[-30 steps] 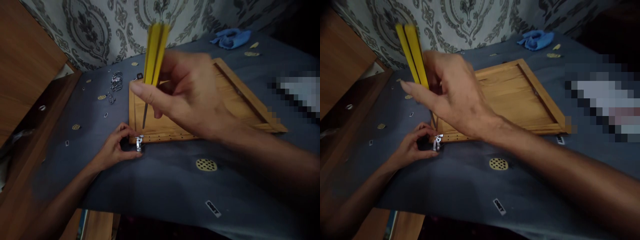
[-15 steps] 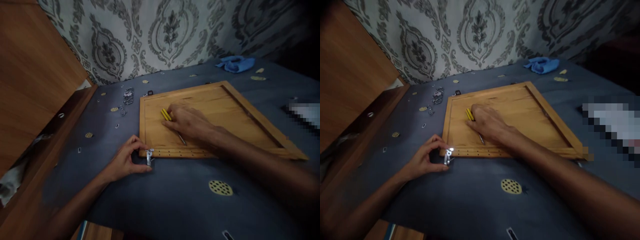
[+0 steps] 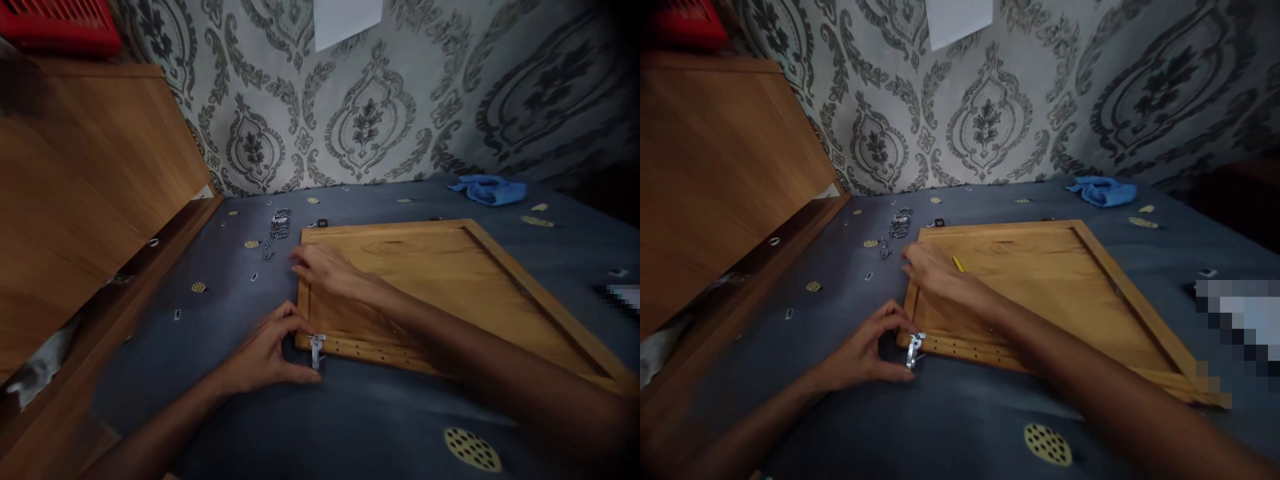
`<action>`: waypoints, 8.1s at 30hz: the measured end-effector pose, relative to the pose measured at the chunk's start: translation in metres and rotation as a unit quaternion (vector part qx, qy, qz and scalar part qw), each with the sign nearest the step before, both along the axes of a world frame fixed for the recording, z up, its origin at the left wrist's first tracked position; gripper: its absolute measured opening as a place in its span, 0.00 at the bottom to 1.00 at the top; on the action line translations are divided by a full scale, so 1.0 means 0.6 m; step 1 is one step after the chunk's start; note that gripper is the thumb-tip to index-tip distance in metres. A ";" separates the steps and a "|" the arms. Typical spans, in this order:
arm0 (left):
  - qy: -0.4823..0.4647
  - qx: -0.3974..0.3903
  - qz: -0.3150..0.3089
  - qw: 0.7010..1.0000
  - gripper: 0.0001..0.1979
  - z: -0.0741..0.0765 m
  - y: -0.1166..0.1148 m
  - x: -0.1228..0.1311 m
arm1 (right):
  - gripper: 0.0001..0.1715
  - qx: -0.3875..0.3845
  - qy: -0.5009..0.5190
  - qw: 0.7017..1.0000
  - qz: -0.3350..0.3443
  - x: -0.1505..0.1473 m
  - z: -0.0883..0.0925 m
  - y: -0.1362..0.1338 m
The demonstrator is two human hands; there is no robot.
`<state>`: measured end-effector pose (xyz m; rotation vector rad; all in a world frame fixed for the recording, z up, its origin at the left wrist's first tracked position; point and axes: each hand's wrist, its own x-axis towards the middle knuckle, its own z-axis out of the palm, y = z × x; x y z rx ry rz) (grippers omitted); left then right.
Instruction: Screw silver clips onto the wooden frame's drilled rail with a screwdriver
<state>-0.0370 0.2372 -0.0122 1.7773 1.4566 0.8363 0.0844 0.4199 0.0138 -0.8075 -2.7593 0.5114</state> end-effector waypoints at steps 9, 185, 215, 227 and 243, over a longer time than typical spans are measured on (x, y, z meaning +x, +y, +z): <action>0.001 -0.010 -0.002 1.000 0.26 0.004 0.001 0.003 | 0.22 -0.012 0.005 1.000 -0.001 -0.122 -0.027 0.052; 0.025 0.012 -0.024 0.999 0.19 0.014 0.001 -0.005 | 0.15 -0.257 0.380 0.889 -0.007 0.155 0.056 -0.172; 0.039 0.001 -0.028 0.999 0.21 0.013 0.002 -0.006 | 0.03 -0.155 0.405 0.901 -0.028 0.187 -0.018 -0.208; 0.050 0.002 -0.029 0.998 0.19 0.013 0.001 -0.006 | 0.09 -0.157 0.422 0.891 -0.061 0.175 0.001 -0.199; 0.037 0.007 -0.031 0.999 0.19 0.014 0.002 -0.005 | 0.06 -0.096 0.358 0.929 -0.006 0.179 0.006 -0.191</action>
